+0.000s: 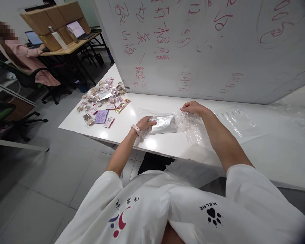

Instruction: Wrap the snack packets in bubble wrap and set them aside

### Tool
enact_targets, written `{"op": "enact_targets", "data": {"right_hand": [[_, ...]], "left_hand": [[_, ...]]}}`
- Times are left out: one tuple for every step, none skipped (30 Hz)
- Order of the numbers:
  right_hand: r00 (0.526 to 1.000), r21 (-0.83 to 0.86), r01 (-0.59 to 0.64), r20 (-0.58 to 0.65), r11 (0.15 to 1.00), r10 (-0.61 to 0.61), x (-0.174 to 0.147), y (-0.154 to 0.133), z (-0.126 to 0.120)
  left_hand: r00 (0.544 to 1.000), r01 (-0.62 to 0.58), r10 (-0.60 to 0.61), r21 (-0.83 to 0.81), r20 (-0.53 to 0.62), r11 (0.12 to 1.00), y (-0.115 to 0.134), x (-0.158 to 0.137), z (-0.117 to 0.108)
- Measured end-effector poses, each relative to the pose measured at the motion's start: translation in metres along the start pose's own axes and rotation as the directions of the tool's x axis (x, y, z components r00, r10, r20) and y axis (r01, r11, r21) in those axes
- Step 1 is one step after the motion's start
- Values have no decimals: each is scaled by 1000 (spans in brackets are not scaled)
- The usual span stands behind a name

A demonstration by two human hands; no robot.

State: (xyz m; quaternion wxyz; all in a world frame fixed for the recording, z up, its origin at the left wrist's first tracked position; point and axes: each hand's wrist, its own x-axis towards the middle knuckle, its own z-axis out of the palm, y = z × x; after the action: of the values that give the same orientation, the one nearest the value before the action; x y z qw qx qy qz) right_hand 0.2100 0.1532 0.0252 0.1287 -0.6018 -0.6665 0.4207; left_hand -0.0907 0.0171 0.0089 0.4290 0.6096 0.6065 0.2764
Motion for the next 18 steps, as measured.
{"op": "enact_targets", "data": {"right_hand": [[998, -24, -24, -53, 999, 23, -1, 1, -4], [989, -53, -44, -142, 998, 36, -2, 1, -8], [970, -86, -49, -240, 995, 27, -4, 0, -11], [950, -121, -21, -312, 992, -18, -6, -3, -12], [940, -159, 50, -326, 986, -100, -9, -7, -10], [940, -196, 160, -268, 968, -209, -12, -13, -6], [934, -223, 288, -150, 931, -324, -15, -20, 2], [911, -239, 400, -5, 885, -413, -19, -28, 11], [883, -258, 468, 122, 845, -452, -21, -36, 21], [871, -291, 490, 201, 822, -448, -23, -44, 32], [880, -335, 472, 228, 815, -416, -23, -50, 41], [903, -378, 429, 212, 820, -375, -22, -56, 48], [926, -411, 378, 168, 830, -339, -19, -61, 52], [943, -423, 331, 109, 843, -315, -16, -65, 52], [951, -414, 297, 46, 860, -306, -13, -67, 51], [954, -387, 274, -8, 880, -301, -9, -69, 48], [955, -345, 259, -51, 902, -293, -6, -70, 43], [954, -290, 256, -75, 922, -289, -3, -71, 39]], "left_hand": [[999, -23, 21, 41, 43, 999, -1, 1, -1], [996, -40, 35, 64, 77, 997, -2, 1, -1], [993, -55, 45, 86, 111, 995, -2, 2, -2], [990, -64, 49, 112, 134, 992, -3, 3, -2], [988, -69, 48, 135, 148, 988, -3, 4, -2], [988, -67, 44, 154, 150, 986, -2, 5, -2], [988, -65, 39, 172, 151, 983, -2, 5, -2], [987, -65, 36, 191, 154, 979, -1, 6, -2], [987, -65, 33, 206, 156, 976, 0, 6, -2], [987, -64, 31, 213, 156, 975, 0, 6, -2], [987, -64, 30, 218, 155, 974, 0, 6, -1], [987, -65, 30, 222, 156, 973, 1, 6, -1], [987, -68, 32, 227, 159, 972, 0, 6, -1], [986, -70, 33, 232, 163, 970, 0, 6, -1], [985, -74, 33, 236, 172, 969, -1, 6, -2], [983, -77, 34, 236, 183, 969, -2, 6, -2], [980, -79, 33, 232, 195, 969, -3, 7, -3], [978, -78, 30, 228, 206, 971, -3, 8, -3]]}}
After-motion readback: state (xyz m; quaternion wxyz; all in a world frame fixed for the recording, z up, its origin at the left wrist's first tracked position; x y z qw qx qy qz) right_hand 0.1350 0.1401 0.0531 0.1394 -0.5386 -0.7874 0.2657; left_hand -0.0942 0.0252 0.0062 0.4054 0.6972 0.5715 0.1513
